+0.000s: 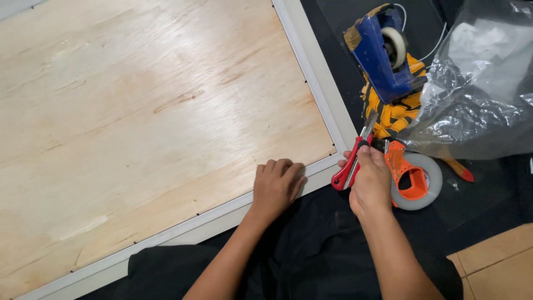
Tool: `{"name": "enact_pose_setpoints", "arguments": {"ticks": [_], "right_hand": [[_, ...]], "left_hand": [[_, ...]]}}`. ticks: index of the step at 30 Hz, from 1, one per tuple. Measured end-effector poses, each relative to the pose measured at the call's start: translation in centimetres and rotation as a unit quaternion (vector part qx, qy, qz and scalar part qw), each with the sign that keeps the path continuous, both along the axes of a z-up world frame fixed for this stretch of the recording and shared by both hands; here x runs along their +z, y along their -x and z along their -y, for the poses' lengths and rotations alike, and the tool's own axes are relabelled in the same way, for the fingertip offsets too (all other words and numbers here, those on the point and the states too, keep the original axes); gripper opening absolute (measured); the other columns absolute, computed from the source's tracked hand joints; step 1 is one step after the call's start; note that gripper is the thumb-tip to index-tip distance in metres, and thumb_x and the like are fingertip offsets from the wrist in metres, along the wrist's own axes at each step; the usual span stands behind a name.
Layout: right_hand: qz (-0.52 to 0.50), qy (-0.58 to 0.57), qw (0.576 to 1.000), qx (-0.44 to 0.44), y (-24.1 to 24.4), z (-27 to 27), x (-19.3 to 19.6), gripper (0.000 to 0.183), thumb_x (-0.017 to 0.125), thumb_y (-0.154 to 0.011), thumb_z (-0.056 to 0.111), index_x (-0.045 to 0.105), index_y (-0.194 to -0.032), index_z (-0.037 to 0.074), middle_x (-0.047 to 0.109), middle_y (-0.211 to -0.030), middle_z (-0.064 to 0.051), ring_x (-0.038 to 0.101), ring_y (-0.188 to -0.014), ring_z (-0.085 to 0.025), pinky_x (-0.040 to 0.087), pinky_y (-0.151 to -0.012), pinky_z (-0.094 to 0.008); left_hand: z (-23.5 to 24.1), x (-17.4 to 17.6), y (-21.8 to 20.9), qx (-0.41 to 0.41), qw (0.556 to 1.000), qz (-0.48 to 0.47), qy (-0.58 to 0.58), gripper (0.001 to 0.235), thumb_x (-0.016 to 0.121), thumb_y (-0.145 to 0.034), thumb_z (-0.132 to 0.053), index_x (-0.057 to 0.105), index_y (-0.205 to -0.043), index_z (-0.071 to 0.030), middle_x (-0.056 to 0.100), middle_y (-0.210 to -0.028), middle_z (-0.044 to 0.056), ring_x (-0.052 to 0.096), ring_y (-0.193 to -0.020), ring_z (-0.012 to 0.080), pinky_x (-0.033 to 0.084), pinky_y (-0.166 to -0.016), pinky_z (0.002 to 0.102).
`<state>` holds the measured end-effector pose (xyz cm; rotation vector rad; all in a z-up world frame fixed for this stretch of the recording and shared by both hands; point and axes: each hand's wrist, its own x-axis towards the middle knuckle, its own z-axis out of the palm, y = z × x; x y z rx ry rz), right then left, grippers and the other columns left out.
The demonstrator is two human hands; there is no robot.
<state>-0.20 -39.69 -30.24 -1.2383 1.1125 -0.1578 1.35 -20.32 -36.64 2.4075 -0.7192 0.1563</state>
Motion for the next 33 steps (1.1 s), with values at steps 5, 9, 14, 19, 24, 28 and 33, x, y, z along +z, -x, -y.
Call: {"name": "enact_pose_setpoints", "arguments": {"ticks": [5, 9, 14, 19, 24, 28, 33], "right_hand": [[0.005, 0.026, 0.999, -0.023, 2.7, 1.0, -2.5, 0.031, 0.051, -0.11, 0.025, 0.052, -0.13, 0.001, 0.066, -0.101, -0.016, 0.07, -0.083, -0.025, 0.061, -0.072, -0.036], [-0.041, 0.014, 0.998, -0.034, 5.8, -0.5, -1.6, 0.035, 0.05, -0.107, 0.022, 0.051, -0.133, -0.003, 0.06, -0.099, -0.014, 0.064, -0.079, -0.023, 0.055, -0.071, -0.031], [-0.07, -0.006, 0.997, -0.014, 5.4, -0.9, -0.6, 0.041, 0.051, -0.105, 0.02, 0.05, -0.138, -0.005, 0.06, -0.102, -0.015, 0.065, -0.082, -0.024, 0.053, -0.073, -0.034], [-0.086, -0.026, 0.996, -0.013, 4.6, -1.6, 0.9, 0.044, 0.051, -0.103, 0.019, 0.051, -0.139, -0.008, 0.06, -0.103, -0.015, 0.066, -0.082, -0.025, 0.053, -0.074, -0.035], [-0.093, -0.039, 0.995, -0.011, 4.4, -2.0, 0.1, 0.043, 0.05, -0.103, 0.02, 0.052, -0.136, -0.007, 0.06, -0.103, -0.016, 0.068, -0.08, -0.026, 0.055, -0.071, -0.036], [-0.103, -0.027, 0.994, 0.01, 4.0, -2.1, -0.1, 0.043, 0.05, -0.102, 0.02, 0.052, -0.136, -0.005, 0.061, -0.104, -0.016, 0.07, -0.081, -0.027, 0.057, -0.071, -0.036], [-0.133, -0.051, 0.989, 0.038, 4.1, -2.7, 0.8, 0.046, 0.047, -0.102, 0.017, 0.05, -0.139, -0.01, 0.059, -0.115, -0.021, 0.07, -0.092, -0.031, 0.057, -0.079, -0.042]], "left_hand": [[4.9, -2.0, -1.5, -0.018, 1.0, 0.018, -0.002, 0.037, 0.077, -0.088, -0.031, 0.07, -0.124, -0.022, 0.067, -0.105, 0.007, 0.065, -0.092, 0.0297, 0.048, -0.077, 0.04], [8.0, -1.9, -3.7, -0.052, 0.996, -0.043, -0.055, 0.025, 0.077, -0.088, -0.027, 0.076, -0.113, -0.027, 0.069, -0.101, 0.0, 0.066, -0.094, 0.0263, 0.049, -0.082, 0.04], [9.2, -1.2, -5.5, -0.052, 0.983, -0.132, -0.115, 0.012, 0.073, -0.091, -0.029, 0.076, -0.103, -0.031, 0.071, -0.096, -0.005, 0.068, -0.096, 0.0232, 0.048, -0.084, 0.039], [8.1, 0.0, -6.4, -0.017, 0.973, -0.228, -0.034, 0.012, 0.066, -0.098, -0.029, 0.073, -0.106, -0.024, 0.07, -0.099, -0.001, 0.073, -0.092, 0.026, 0.054, -0.083, 0.04], [7.7, -0.7, -6.2, -0.085, 0.978, -0.187, -0.034, 0.014, 0.077, -0.09, -0.029, 0.076, -0.103, -0.027, 0.064, -0.106, 0.001, 0.072, -0.094, 0.0323, 0.053, -0.086, 0.044], [8.0, -0.1, -6.3, -0.087, 0.981, -0.167, -0.047, 0.005, 0.079, -0.089, -0.025, 0.077, -0.093, -0.027, 0.066, -0.101, -0.001, 0.072, -0.094, 0.0306, 0.054, -0.082, 0.043], [8.4, 0.9, -6.6, -0.075, 0.973, -0.202, -0.08, 0.008, 0.074, -0.094, -0.029, 0.078, -0.101, -0.027, 0.068, -0.103, 0.0, 0.074, -0.091, 0.027, 0.055, -0.079, 0.04]]}}
